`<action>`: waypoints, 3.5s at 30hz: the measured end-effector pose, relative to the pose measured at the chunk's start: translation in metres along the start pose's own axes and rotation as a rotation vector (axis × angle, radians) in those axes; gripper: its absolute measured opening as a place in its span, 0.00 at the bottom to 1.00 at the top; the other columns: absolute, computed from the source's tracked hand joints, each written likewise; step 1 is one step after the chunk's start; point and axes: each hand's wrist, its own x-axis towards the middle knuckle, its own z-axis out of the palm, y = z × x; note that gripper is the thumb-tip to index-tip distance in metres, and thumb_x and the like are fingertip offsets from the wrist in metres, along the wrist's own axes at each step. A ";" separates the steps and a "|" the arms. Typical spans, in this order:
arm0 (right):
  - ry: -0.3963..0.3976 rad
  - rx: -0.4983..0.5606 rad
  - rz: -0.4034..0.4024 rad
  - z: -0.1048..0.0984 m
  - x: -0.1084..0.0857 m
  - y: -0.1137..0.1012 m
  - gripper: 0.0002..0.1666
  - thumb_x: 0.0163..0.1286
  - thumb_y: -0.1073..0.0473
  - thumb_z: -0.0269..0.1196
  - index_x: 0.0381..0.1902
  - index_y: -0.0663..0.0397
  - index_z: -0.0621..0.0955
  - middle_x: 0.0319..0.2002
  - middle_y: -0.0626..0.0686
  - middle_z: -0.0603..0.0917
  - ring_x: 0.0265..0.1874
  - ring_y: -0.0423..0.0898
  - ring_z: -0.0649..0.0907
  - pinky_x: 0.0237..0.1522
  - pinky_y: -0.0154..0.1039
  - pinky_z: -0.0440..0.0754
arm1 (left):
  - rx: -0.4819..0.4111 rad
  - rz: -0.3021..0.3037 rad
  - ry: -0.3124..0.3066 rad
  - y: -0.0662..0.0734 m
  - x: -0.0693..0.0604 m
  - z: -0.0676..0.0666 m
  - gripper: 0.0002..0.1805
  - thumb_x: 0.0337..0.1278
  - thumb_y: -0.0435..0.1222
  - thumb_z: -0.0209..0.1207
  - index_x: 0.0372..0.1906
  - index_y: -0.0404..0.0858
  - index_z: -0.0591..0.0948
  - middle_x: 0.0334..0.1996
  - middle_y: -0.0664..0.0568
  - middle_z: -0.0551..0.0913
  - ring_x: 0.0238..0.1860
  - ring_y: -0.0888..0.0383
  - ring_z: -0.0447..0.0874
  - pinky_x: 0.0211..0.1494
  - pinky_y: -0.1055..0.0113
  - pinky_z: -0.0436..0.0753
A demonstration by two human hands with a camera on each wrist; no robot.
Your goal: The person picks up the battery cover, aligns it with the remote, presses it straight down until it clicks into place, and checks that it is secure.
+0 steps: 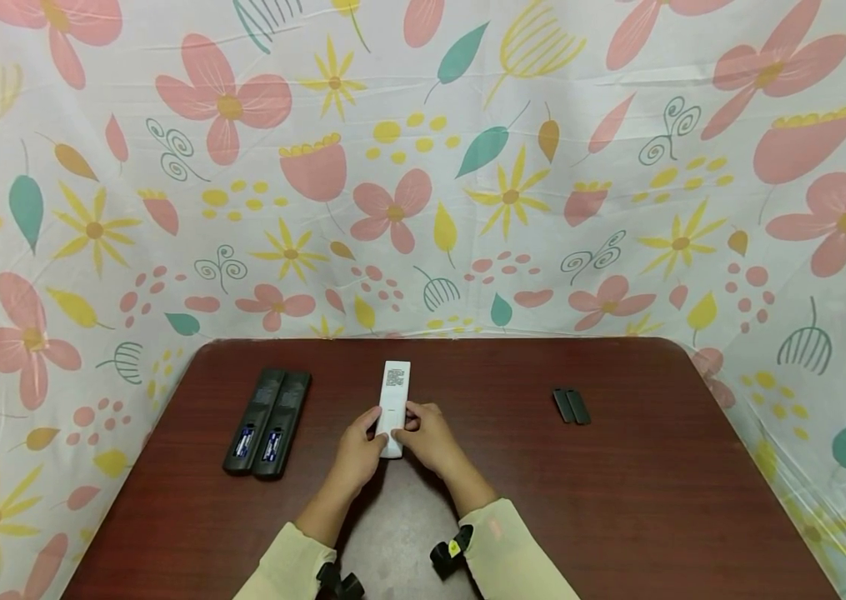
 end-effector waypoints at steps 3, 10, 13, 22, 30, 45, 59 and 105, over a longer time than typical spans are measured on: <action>0.002 0.003 0.000 0.000 0.000 0.000 0.38 0.62 0.64 0.71 0.68 0.69 0.72 0.57 0.64 0.77 0.46 0.50 0.83 0.43 0.35 0.81 | 0.007 -0.007 -0.002 0.000 -0.001 0.000 0.29 0.61 0.26 0.57 0.68 0.25 0.72 0.71 0.37 0.72 0.74 0.36 0.63 0.75 0.42 0.64; 0.004 -0.001 -0.009 0.000 0.000 0.000 0.38 0.62 0.65 0.71 0.69 0.69 0.72 0.56 0.65 0.76 0.45 0.49 0.83 0.42 0.32 0.79 | 0.002 -0.010 -0.001 0.001 0.000 0.001 0.29 0.60 0.25 0.57 0.68 0.25 0.72 0.71 0.36 0.71 0.74 0.36 0.63 0.74 0.41 0.65; 0.006 0.000 -0.008 0.000 0.001 0.000 0.38 0.62 0.65 0.71 0.69 0.69 0.72 0.56 0.65 0.76 0.45 0.50 0.83 0.42 0.33 0.80 | -0.012 -0.014 -0.001 0.000 0.000 0.002 0.30 0.60 0.25 0.57 0.69 0.24 0.71 0.71 0.35 0.71 0.74 0.36 0.63 0.75 0.41 0.64; 0.002 0.016 -0.008 0.000 0.001 0.003 0.39 0.62 0.65 0.70 0.70 0.67 0.72 0.56 0.65 0.76 0.46 0.51 0.83 0.42 0.34 0.80 | -0.072 -0.048 -0.003 0.000 0.001 0.002 0.31 0.61 0.28 0.57 0.70 0.26 0.70 0.72 0.35 0.69 0.66 0.38 0.72 0.66 0.47 0.77; 0.027 0.039 -0.009 0.000 0.001 0.003 0.36 0.62 0.64 0.70 0.68 0.63 0.73 0.54 0.64 0.77 0.44 0.50 0.84 0.40 0.34 0.81 | -0.186 -0.075 0.037 -0.001 0.000 -0.002 0.30 0.61 0.26 0.55 0.70 0.28 0.71 0.68 0.36 0.71 0.62 0.40 0.75 0.62 0.50 0.79; 0.035 0.062 -0.011 -0.008 -0.005 -0.007 0.30 0.68 0.60 0.66 0.66 0.61 0.75 0.52 0.63 0.80 0.39 0.47 0.80 0.36 0.37 0.80 | -0.223 -0.055 0.060 0.011 -0.003 -0.013 0.27 0.64 0.28 0.55 0.68 0.33 0.75 0.66 0.41 0.73 0.65 0.44 0.73 0.66 0.49 0.74; 0.084 0.135 -0.055 -0.014 -0.012 -0.015 0.22 0.71 0.61 0.64 0.61 0.59 0.80 0.53 0.61 0.82 0.48 0.52 0.83 0.40 0.40 0.84 | -0.197 0.013 0.095 0.016 -0.005 -0.021 0.21 0.63 0.27 0.57 0.61 0.32 0.81 0.58 0.43 0.81 0.62 0.46 0.78 0.67 0.48 0.74; 0.160 0.034 -0.072 -0.062 -0.022 -0.005 0.20 0.75 0.55 0.61 0.61 0.52 0.80 0.57 0.57 0.81 0.55 0.52 0.81 0.50 0.39 0.80 | -0.100 -0.013 0.163 0.008 -0.007 -0.078 0.28 0.68 0.31 0.56 0.72 0.43 0.73 0.74 0.42 0.67 0.73 0.39 0.67 0.74 0.43 0.69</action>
